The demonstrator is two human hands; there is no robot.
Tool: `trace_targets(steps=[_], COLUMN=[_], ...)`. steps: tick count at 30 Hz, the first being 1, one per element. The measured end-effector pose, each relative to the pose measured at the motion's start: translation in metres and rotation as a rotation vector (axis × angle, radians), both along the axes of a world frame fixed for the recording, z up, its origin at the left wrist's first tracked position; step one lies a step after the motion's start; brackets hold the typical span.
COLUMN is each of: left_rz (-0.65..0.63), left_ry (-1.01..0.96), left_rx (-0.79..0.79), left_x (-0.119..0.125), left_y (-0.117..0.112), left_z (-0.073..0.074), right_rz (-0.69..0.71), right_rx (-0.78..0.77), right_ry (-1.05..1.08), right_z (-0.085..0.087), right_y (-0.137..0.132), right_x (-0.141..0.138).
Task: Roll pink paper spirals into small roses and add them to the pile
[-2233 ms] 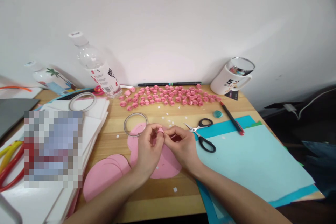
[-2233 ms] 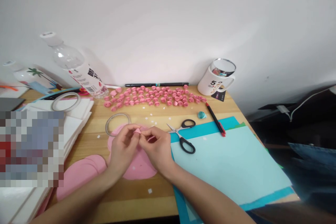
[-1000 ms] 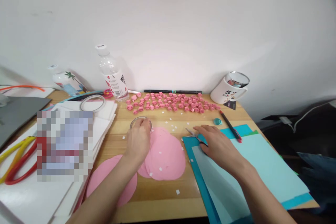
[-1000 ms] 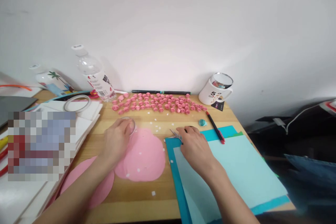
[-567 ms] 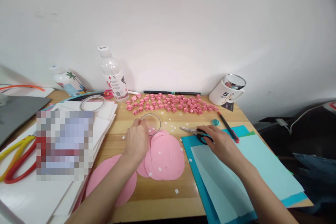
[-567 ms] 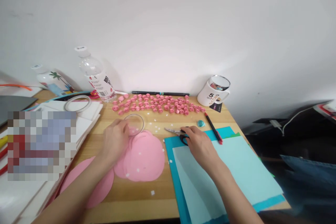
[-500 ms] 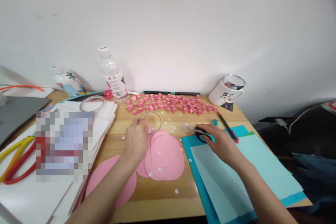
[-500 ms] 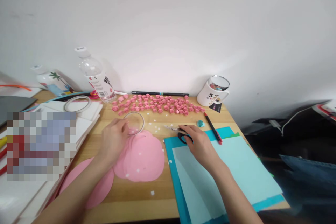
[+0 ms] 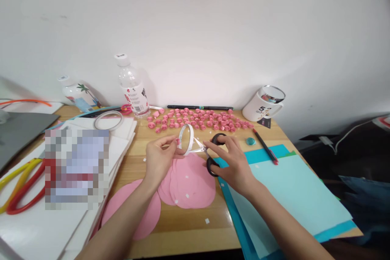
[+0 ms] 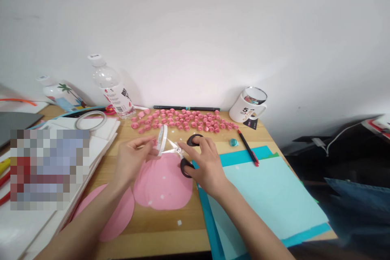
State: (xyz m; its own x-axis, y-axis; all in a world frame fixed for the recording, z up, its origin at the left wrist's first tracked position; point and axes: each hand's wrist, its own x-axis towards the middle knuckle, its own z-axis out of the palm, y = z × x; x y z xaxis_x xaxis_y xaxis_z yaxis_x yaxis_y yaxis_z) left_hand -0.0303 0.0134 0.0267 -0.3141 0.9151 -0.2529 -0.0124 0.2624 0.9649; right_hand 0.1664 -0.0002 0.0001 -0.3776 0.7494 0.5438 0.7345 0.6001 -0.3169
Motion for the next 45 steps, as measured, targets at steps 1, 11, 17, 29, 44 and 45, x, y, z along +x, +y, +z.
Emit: trace_targets(steps=[1, 11, 17, 29, 44, 45], left_rz=[0.002, 0.013, 0.001, 0.006, 0.017, -0.014], left_ry=[-0.002, -0.047, -0.076, -0.072, -0.039, -0.095], left_rx=[-0.006, -0.028, -0.043, -0.051, 0.031, 0.002], left_x=[0.0, 0.002, 0.002, 0.004, 0.005, 0.005], left_y=[0.0, -0.002, -0.001, -0.002, -0.006, -0.006], left_z=[0.0, -0.001, -0.002, 0.002, -0.004, -0.004], right_rz=[-0.001, -0.069, -0.06, -0.096, -0.095, -0.097], right_rx=[0.018, 0.175, 0.219, 0.19, 0.23, 0.269], right_ry=[-0.029, -0.166, -0.161, -0.302, -0.268, -0.267], right_z=[0.0, 0.006, 0.007, 0.012, 0.01, 0.009], right_y=[0.001, -0.001, -0.002, -0.004, -0.005, -0.005], right_x=[0.0, -0.002, -0.002, -0.008, -0.002, -0.001])
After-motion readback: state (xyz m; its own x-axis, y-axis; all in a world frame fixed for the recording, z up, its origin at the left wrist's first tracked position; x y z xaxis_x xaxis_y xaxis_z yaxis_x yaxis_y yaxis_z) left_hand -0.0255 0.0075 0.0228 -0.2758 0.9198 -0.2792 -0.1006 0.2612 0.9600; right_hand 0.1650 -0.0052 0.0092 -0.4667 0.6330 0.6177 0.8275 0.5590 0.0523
